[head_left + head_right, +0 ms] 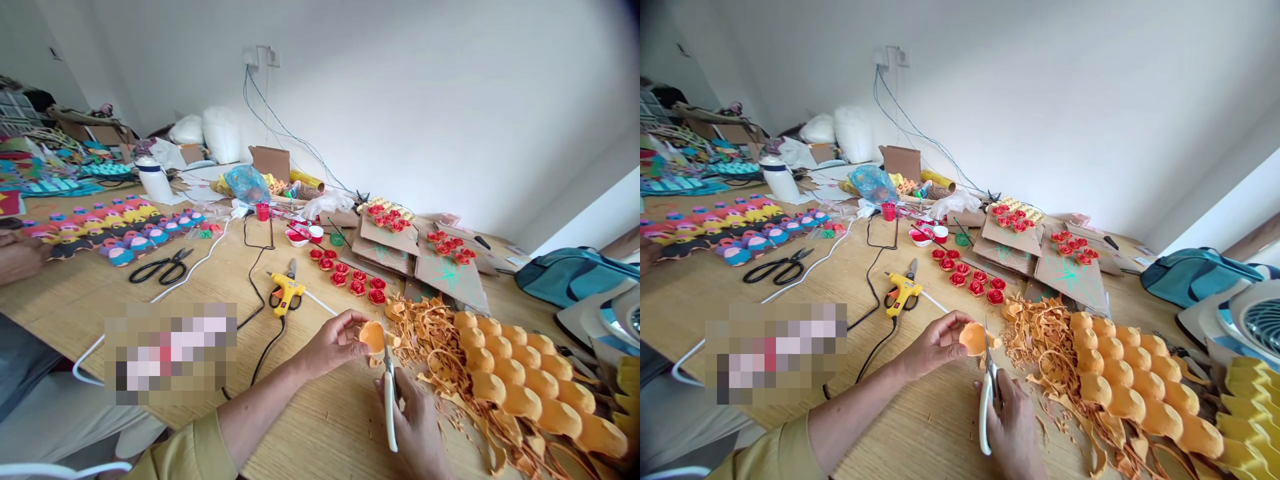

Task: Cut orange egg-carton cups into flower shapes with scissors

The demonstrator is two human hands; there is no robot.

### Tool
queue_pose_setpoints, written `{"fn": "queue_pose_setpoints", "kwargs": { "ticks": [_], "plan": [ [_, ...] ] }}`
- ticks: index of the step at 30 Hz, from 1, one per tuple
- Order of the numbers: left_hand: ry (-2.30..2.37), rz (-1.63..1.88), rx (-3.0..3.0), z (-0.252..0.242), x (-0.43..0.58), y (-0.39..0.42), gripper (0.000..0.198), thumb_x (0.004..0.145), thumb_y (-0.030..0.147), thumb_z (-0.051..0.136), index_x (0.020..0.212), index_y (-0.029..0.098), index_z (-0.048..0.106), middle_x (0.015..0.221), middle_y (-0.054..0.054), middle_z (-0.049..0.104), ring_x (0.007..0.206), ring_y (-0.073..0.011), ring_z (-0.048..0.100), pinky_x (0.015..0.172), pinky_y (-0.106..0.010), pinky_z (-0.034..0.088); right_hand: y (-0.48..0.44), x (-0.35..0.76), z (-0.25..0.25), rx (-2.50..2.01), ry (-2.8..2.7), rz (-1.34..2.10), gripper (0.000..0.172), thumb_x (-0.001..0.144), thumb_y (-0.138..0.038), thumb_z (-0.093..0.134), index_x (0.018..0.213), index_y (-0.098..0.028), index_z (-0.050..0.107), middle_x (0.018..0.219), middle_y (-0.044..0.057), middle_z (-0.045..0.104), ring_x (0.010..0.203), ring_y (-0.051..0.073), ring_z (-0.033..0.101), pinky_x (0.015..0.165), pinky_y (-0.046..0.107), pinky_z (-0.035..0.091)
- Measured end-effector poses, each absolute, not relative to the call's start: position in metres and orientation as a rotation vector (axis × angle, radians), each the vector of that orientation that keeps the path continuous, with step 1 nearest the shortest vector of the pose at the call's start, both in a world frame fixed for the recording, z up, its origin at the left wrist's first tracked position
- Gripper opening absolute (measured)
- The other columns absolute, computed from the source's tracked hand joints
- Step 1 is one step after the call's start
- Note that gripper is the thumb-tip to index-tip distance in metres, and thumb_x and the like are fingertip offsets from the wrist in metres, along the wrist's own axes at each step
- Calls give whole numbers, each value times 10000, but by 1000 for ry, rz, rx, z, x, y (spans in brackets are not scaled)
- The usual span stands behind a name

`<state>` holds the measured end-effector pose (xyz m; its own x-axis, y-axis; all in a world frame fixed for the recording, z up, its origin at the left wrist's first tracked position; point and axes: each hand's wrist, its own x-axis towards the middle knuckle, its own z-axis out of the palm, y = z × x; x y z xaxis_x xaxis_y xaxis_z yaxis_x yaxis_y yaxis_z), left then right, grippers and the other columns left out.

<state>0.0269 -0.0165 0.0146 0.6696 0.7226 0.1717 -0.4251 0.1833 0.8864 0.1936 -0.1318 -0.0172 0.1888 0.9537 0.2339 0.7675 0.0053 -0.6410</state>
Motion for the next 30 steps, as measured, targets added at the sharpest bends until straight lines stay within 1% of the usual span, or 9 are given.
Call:
{"fn": "queue_pose_setpoints", "kwargs": {
  "ticks": [5,9,12,15,18,21,25,30],
  "plan": [
    [298,865,1108,13,27,-15,495,705,346,838,1081,171,568,1000,-37,614,904,-145,601,822,-261,452,-132,194,-17,-1822,-1615,343,408,906,-530,508,638,-230,441,579,-24,515,560,148,469,525,255,344],
    [272,853,1141,13,27,-15,476,693,334,848,1045,159,578,954,-30,621,866,-131,599,795,-249,453,-130,192,-13,-1803,-1597,393,378,906,-518,487,663,-230,465,607,-15,554,584,163,505,548,263,378],
    [241,791,1148,11,28,-16,495,671,334,862,1030,161,567,920,-26,633,840,-131,605,777,-252,457,-129,191,-11,-1781,-1582,428,361,905,-514,468,679,-231,465,635,-3,584,634,184,551,592,277,419],
    [236,764,1129,9,28,-16,504,662,333,868,1026,168,561,936,-32,634,839,-132,607,773,-257,466,-130,191,-10,-1776,-1574,442,350,901,-513,461,694,-232,471,662,6,602,669,197,569,617,288,434],
    [251,774,1103,10,29,-16,486,663,328,868,1009,164,568,967,-33,624,846,-127,611,767,-250,474,-131,191,-11,-1799,-1582,444,358,899,-523,465,692,-231,480,659,3,598,637,187,542,593,283,413],
    [256,793,1062,12,30,-15,484,658,353,867,990,161,571,926,-19,621,808,-126,622,736,-247,491,-131,191,-12,-1819,-1591,436,383,909,-537,450,681,-230,478,630,-6,563,609,176,504,569,276,382],
    [268,769,1012,13,31,-15,487,647,390,866,968,158,582,894,-17,630,759,-139,642,706,-271,527,-132,191,-12,-1815,-1593,438,406,909,-557,449,675,-226,472,625,-7,547,602,168,480,571,277,371],
    [273,728,872,8,35,-13,491,642,406,868,964,165,587,903,-27,658,732,-130,656,710,-266,539,-133,192,-12,-1827,-1573,438,431,893,-577,475,642,-229,429,563,-34,467,544,145,429,530,263,327]
  ]
}}
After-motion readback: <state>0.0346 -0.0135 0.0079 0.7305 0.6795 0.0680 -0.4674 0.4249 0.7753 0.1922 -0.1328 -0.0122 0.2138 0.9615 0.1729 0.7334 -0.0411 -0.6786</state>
